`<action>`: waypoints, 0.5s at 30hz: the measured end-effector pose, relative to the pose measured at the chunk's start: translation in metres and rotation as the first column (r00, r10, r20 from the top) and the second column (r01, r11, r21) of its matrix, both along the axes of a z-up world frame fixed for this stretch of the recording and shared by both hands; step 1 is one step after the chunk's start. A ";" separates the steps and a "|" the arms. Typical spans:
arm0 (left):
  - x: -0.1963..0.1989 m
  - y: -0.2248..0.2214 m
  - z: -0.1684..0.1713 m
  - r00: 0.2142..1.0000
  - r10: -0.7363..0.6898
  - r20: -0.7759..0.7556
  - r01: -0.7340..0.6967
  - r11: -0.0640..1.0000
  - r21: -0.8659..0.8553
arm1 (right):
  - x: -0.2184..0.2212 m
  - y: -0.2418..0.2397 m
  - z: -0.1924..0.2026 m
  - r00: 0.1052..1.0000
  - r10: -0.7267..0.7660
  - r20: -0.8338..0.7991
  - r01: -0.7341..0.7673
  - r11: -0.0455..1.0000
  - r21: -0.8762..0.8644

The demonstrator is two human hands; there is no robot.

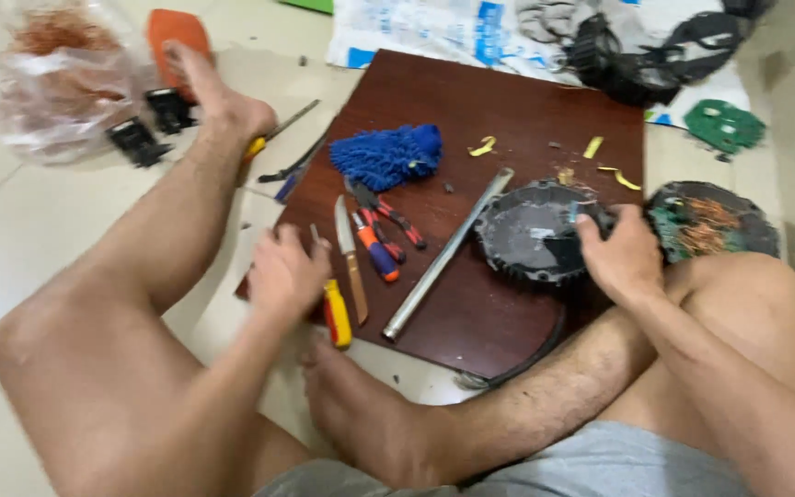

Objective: Disassembling a circular electronic component using a screwdriver and pliers on a wooden board.

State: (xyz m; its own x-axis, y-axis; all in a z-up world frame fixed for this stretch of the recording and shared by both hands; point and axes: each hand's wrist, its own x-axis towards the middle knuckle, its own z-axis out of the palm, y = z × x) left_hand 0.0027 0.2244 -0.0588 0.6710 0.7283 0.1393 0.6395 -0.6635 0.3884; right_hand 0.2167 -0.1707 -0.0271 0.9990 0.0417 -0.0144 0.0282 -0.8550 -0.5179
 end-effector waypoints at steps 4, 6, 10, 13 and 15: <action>0.065 0.082 -0.031 0.995 -0.059 -0.081 0.049 0.992 -0.120 | -0.007 -0.001 0.003 0.992 -0.096 -0.076 0.092 0.994 -0.057; 0.107 0.119 -0.050 0.970 -0.052 -0.236 -0.007 0.970 -0.243 | -0.024 -0.005 0.017 0.982 -0.025 -0.186 0.018 0.999 -0.036; 0.116 0.102 -0.025 0.942 -0.108 -0.317 0.002 0.949 -0.317 | -0.051 0.001 0.050 0.972 0.008 -0.236 -0.014 1.000 -0.025; 0.129 0.152 -0.072 0.962 -0.026 -0.270 -0.053 0.959 -0.279 | -0.054 0.006 0.049 0.978 0.027 -0.209 -0.026 1.000 0.008; 0.149 0.219 -0.142 0.986 -0.010 -0.169 -0.023 0.981 -0.191 | -0.050 0.004 0.045 0.978 0.022 -0.205 -0.030 0.999 -0.034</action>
State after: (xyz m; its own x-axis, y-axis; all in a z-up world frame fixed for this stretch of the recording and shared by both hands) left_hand 0.1516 0.4431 -0.2013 0.6679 0.7348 -0.1181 0.7108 -0.5827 0.3941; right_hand 0.1670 -0.1668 0.0182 0.9732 0.0636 -0.2208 -0.0526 -0.8738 -0.4834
